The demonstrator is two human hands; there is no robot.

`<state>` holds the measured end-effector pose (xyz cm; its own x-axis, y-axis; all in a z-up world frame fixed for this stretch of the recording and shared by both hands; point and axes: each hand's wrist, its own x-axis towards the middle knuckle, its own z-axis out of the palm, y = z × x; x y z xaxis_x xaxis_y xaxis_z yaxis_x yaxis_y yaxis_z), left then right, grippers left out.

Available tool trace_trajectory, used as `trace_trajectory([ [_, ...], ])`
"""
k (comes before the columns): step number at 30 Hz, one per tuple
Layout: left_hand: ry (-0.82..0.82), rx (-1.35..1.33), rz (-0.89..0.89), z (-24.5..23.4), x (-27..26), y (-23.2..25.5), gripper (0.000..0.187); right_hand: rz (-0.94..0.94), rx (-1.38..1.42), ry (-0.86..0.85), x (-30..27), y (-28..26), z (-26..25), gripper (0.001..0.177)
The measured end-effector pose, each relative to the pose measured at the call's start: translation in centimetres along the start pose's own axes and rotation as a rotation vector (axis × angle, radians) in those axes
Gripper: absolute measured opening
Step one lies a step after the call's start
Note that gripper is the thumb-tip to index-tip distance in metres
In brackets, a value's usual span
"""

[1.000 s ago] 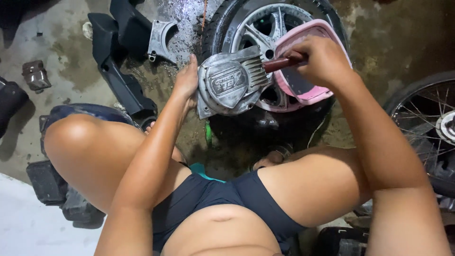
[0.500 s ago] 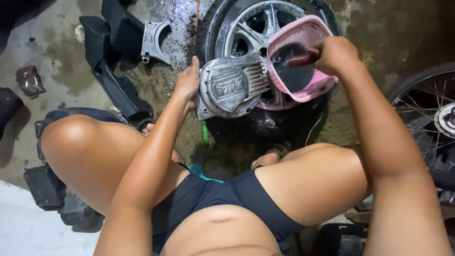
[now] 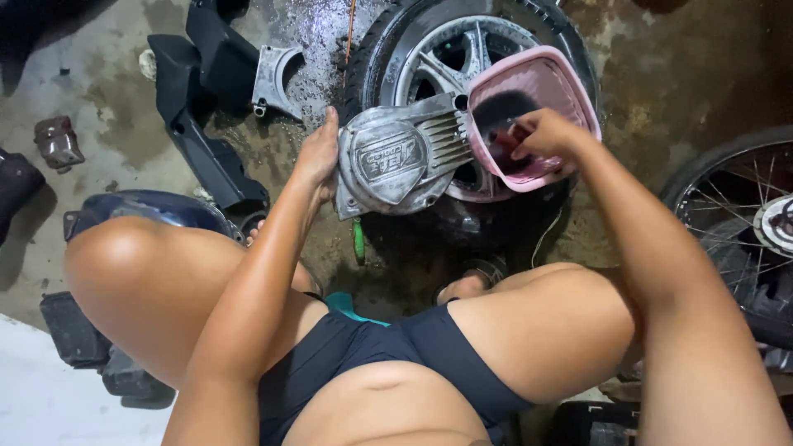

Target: The person scrubs a metallic engine casing with a brush and water from a pink basin, repeatedly dipping the brush and scrubbing the surface. The person holds the part with one hand and scrubs with the other.

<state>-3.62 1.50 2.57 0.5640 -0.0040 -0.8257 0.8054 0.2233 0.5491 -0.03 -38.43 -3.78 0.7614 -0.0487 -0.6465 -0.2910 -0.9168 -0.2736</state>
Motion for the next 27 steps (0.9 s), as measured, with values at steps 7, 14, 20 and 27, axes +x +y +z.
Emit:
trace_trajectory([
  [7, -0.007, 0.011, -0.03, -0.2, 0.3, -1.0, 0.09, -0.026, 0.021, 0.07, -11.5, -10.9, -7.5, 0.019],
  [14, -0.012, 0.092, 0.004, 0.0, -0.5, -0.7, 0.093, -0.542, -0.487, 0.484, -11.9, -11.1, -5.0, 0.02],
  [20, -0.076, -0.011, -0.013, -0.5, -1.2, -0.5, 0.09, -0.591, -0.513, 0.587, -13.8, -12.3, -5.5, 0.022],
  [27, -0.024, -0.043, -0.019, -1.2, -0.3, -0.9, 0.088, -0.215, -0.464, 0.343, -10.1, -9.9, -6.9, 0.015],
])
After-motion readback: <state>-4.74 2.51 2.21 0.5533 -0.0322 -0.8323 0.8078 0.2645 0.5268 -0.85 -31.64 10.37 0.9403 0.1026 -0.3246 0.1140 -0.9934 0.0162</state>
